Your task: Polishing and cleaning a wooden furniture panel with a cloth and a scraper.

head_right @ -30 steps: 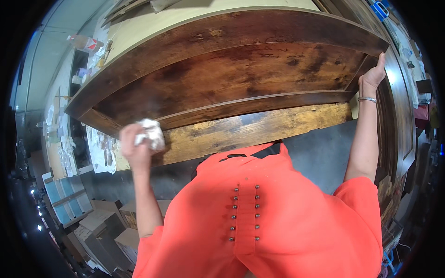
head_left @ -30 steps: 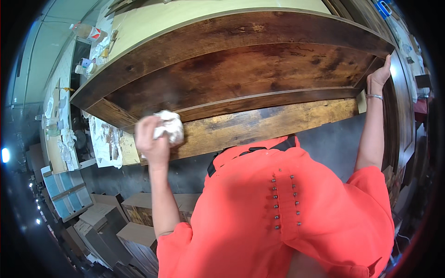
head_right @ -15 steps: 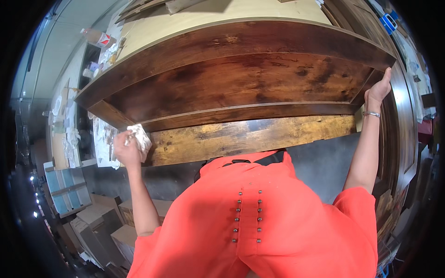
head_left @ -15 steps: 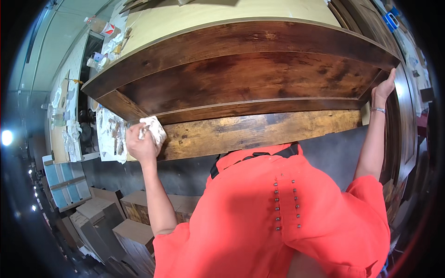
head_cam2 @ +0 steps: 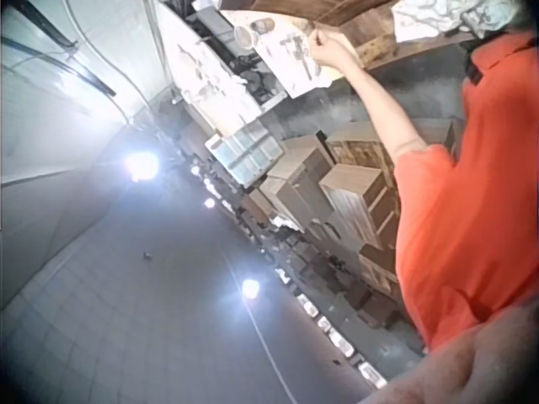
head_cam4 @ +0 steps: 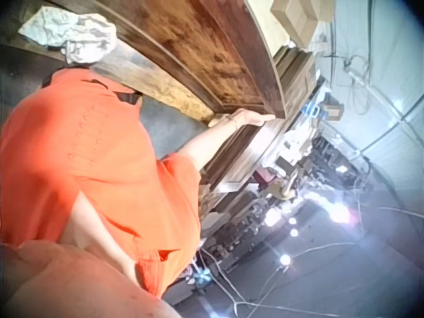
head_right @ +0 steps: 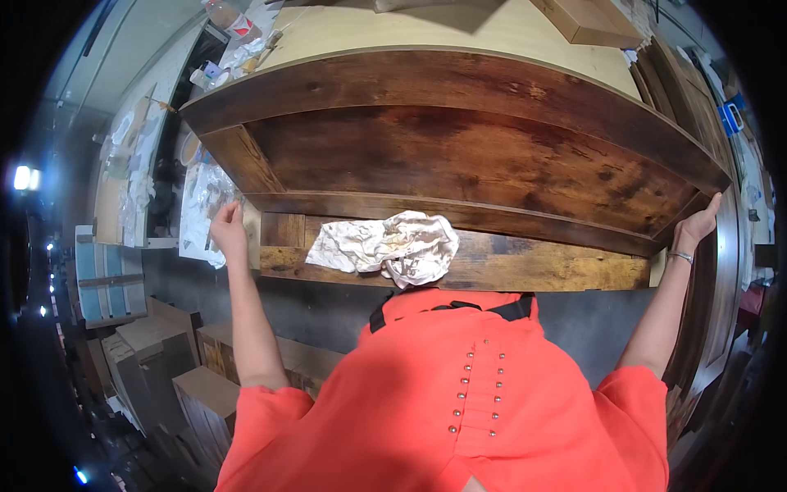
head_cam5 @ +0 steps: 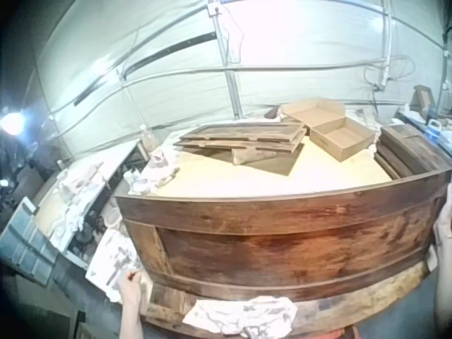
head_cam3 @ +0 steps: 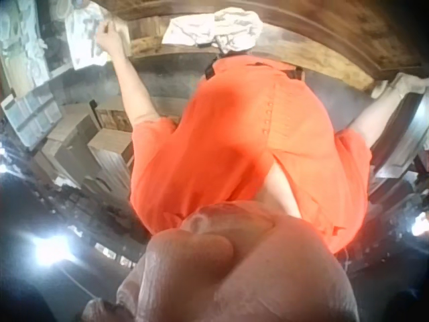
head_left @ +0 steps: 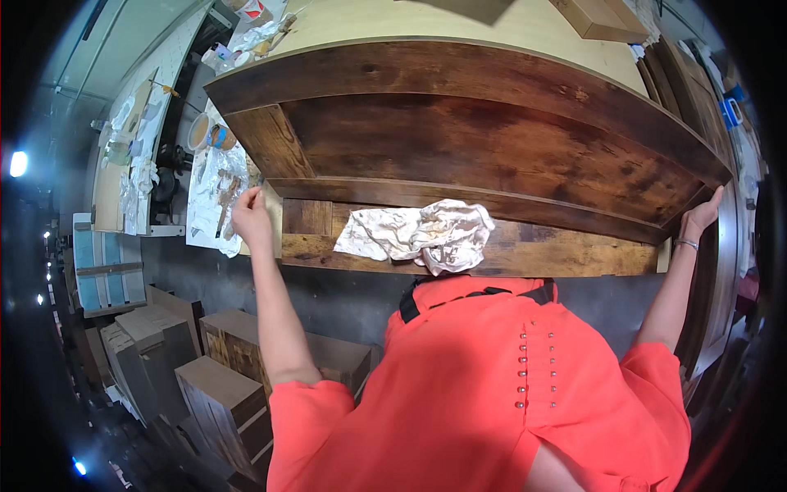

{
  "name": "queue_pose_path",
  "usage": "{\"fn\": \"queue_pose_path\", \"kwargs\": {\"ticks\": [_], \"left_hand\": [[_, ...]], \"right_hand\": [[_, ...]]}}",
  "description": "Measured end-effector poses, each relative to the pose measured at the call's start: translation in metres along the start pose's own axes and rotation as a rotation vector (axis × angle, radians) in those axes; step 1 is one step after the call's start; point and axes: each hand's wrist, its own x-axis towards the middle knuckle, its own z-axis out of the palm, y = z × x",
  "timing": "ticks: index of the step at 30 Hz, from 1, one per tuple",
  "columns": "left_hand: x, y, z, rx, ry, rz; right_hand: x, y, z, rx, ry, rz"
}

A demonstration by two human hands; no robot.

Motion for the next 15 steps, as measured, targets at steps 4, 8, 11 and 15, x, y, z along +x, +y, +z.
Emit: {"fn": "queue_pose_path", "kwargs": {"ticks": [4,8,11,15], "left_hand": [[0.043,-0.049,0.020,0.303,-0.048,0.093],[0.055,-0.047,0.046,0.606,-0.027,0.018],[0.049,-0.033,0.046,0.692,-0.075,-0.025],[0.046,-0.052,0.044,0.537,-0.057,-0.048]], "right_hand": [[0.014,0.012,-0.006,-0.034,-0.005,-0.030],[0.017,0.014,-0.009,-0.147,0.052,-0.088],[0.008,0.010,-0.009,-0.151,0.046,-0.062],[0.002,0.004,-0.005,-0.173,0.046,0.030]]}}
